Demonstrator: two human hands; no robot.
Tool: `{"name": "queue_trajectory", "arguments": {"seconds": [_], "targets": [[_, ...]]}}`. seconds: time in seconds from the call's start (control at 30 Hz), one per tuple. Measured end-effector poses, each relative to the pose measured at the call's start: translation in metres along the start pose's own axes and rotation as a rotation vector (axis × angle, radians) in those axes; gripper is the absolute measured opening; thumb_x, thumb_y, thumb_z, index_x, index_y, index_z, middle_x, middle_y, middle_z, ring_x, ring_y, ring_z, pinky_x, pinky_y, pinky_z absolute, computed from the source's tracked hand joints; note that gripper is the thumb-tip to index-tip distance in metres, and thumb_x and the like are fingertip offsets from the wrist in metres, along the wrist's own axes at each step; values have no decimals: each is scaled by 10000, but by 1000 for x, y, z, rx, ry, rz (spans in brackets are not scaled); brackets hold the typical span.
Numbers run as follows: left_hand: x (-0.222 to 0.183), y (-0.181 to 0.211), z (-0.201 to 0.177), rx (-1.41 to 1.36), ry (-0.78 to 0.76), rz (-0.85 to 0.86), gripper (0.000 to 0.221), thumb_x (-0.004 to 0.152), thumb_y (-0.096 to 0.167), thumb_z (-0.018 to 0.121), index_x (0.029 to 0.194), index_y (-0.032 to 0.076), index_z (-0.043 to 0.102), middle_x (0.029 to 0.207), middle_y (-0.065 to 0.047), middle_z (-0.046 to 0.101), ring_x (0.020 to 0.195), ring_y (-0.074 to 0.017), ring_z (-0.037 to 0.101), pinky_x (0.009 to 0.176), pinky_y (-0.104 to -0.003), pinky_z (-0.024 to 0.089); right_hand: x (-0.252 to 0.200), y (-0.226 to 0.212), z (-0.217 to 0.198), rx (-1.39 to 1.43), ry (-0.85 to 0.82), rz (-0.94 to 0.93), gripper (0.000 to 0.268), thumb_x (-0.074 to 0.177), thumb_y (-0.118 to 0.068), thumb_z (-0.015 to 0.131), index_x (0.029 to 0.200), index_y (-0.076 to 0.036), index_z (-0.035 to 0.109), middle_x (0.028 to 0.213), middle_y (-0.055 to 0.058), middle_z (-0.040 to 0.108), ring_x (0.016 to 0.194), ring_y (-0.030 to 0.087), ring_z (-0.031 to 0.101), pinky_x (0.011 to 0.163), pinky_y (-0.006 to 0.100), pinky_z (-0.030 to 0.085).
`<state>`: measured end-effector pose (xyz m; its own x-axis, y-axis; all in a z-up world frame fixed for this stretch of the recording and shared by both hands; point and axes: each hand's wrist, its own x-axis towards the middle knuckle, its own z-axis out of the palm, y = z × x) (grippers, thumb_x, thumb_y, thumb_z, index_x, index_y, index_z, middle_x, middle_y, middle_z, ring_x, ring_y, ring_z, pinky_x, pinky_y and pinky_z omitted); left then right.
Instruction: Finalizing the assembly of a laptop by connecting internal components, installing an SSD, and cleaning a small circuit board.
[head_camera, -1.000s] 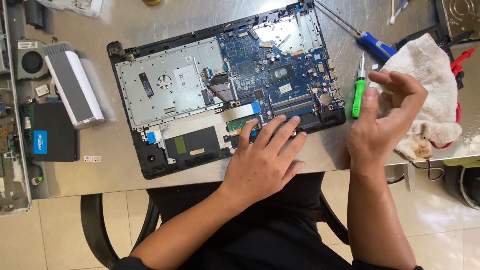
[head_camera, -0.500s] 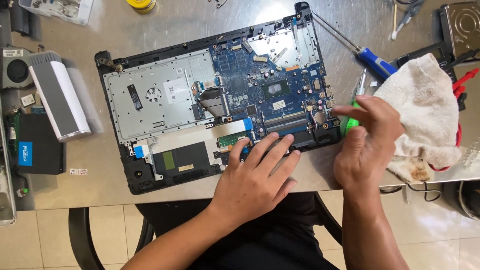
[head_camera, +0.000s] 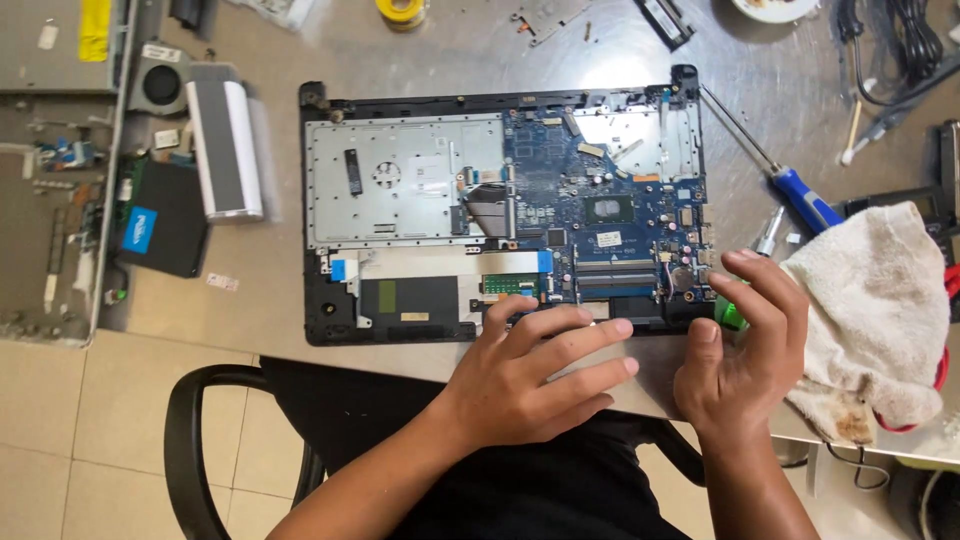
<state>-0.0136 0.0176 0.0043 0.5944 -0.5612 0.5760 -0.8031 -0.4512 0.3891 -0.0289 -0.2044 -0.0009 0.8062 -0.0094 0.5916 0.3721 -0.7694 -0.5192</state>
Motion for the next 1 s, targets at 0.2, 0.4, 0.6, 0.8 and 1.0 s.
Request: {"name": "queue_trajectory", "arguments": {"seconds": [0.2,0.4,0.6,0.8,1.0], "targets": [[-57,-5,8,-61,662,-392,281,925,258,727,1188,229,631,1416,-110,471,1345,-279,493,1161,-426,421,-2,2,4,-7,-83,11,332,1136,-206,491,1321,58,570,1475,305,418,1531,540,383,1287,667,341],[-95,-8,-64,142,781,-762,522,992,216,627,1447,105,398,1651,-174,284,1584,-350,297,1337,-532,283,1,1,8,-120,-154,-25,349,1127,-185,598,1350,82,561,1533,308,368,1485,526,375,1179,663,253],[-130,-3,-62,371,182,-1116,766,939,606,540,1557,182,380,1662,5,389,1578,-270,215,1114,-781,-26,-4,6,10,-215,-164,9,397,1086,-193,625,1374,78,582,1518,308,469,1364,514,476,1036,653,209],[-129,9,-69,237,184,-1061,871,918,667,516,1588,155,298,1614,-64,472,1590,-315,90,1106,-785,8,-10,23,11,-95,-99,-118,257,1135,39,678,1362,149,626,1362,348,523,1255,497,509,1011,596,511],[-150,42,-75,-258,543,-1096,675,930,451,643,1518,204,422,1472,-56,606,1406,-211,555,1169,-550,186,-15,46,15,-143,28,-80,95,1220,88,670,1289,153,678,1182,309,689,980,405,654,721,450,545]]}}
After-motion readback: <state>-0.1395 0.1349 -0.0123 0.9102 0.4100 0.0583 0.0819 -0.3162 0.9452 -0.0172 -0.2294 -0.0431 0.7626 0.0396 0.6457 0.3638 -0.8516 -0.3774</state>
